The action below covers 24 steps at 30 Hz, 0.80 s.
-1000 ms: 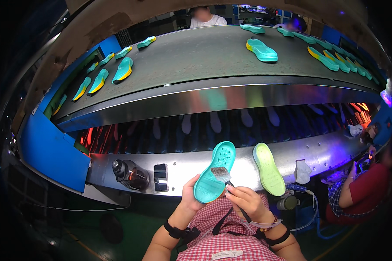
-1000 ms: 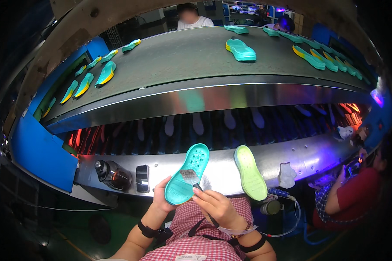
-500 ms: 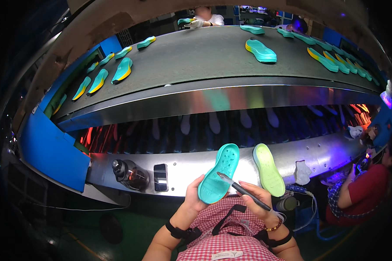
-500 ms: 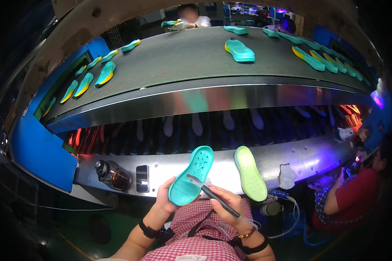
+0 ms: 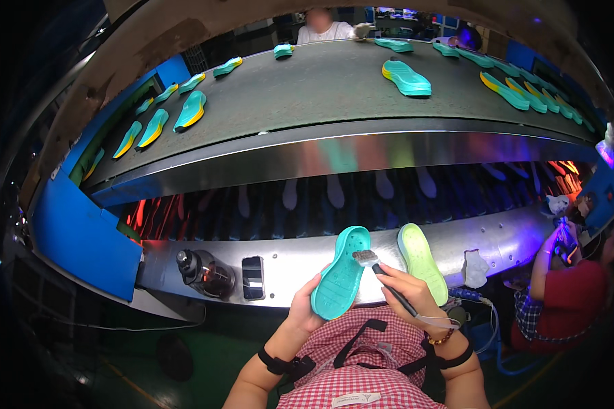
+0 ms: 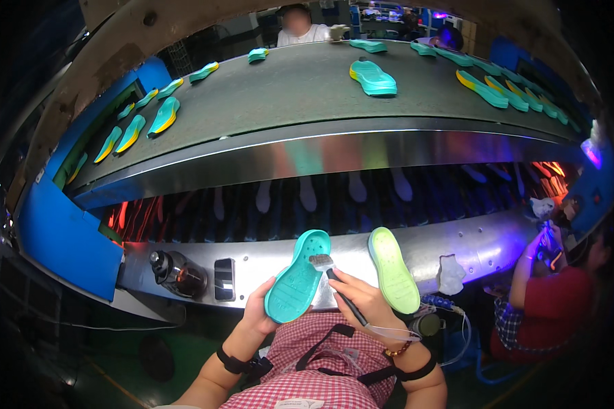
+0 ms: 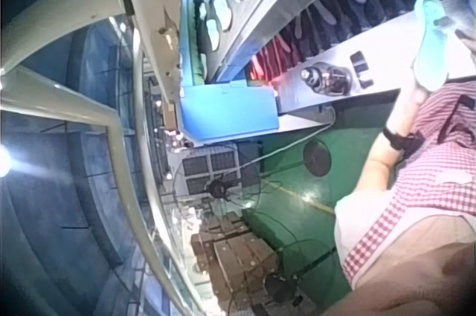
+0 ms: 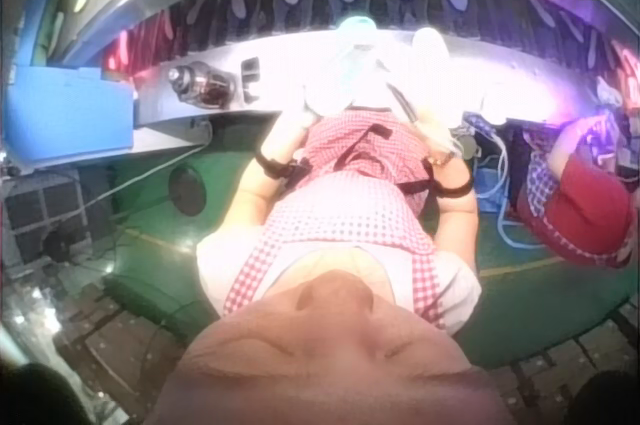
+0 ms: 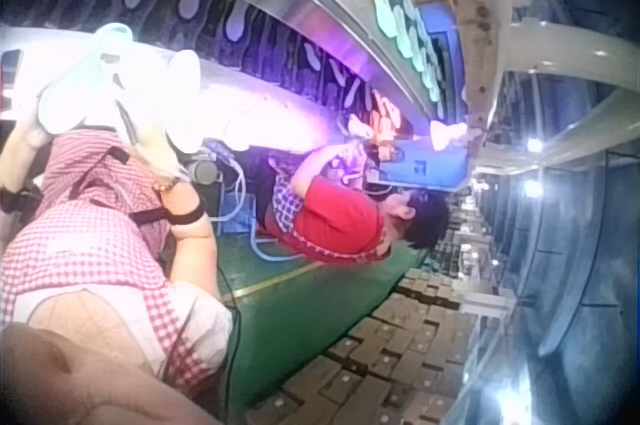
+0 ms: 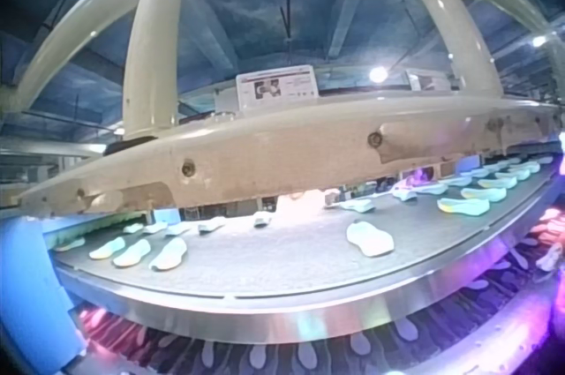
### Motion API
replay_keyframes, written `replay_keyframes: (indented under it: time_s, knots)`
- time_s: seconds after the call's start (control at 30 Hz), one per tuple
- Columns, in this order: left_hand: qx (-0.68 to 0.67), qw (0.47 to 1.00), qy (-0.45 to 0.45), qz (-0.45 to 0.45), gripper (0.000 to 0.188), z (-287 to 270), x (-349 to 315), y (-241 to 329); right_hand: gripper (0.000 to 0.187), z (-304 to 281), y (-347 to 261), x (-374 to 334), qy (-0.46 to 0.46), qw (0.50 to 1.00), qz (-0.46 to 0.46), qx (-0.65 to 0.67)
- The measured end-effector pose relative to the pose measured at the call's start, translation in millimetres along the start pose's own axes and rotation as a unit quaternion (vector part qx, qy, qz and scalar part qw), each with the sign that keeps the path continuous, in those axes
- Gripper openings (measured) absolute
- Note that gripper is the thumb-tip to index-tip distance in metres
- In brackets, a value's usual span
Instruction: Apply adhesive to shoe insoles using a brush and place them on a conveyor belt.
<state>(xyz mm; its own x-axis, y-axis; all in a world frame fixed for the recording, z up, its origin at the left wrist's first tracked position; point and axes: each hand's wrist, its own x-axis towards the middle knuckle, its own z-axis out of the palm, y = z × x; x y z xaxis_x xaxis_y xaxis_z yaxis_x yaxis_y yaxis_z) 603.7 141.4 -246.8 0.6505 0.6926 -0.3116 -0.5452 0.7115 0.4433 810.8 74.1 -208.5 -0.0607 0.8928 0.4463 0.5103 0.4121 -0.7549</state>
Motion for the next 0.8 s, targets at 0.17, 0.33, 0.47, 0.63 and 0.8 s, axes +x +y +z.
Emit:
replay_keyframes:
  time_s: [0.17,0.33,0.47,0.63,0.8]
  knots:
    - [0.043,0.998,0.022,0.033,0.046,10,-2,-8,0.027,4,8,10,-0.061,0.977,-0.121,-0.165]
    - [0.055,0.996,0.032,0.057,0.045,17,0,-12,0.027,14,4,9,-0.090,0.970,-0.154,-0.168]
    - [0.095,0.991,0.004,0.090,0.046,16,3,-11,0.027,19,4,6,-0.089,0.976,-0.149,-0.129]
    - [0.120,0.987,0.024,0.109,0.045,14,5,-10,0.028,20,6,3,-0.100,0.982,-0.141,-0.079]
    - [0.125,0.985,0.024,0.115,0.044,14,6,-10,0.028,24,8,-5,-0.104,0.983,-0.149,-0.020]
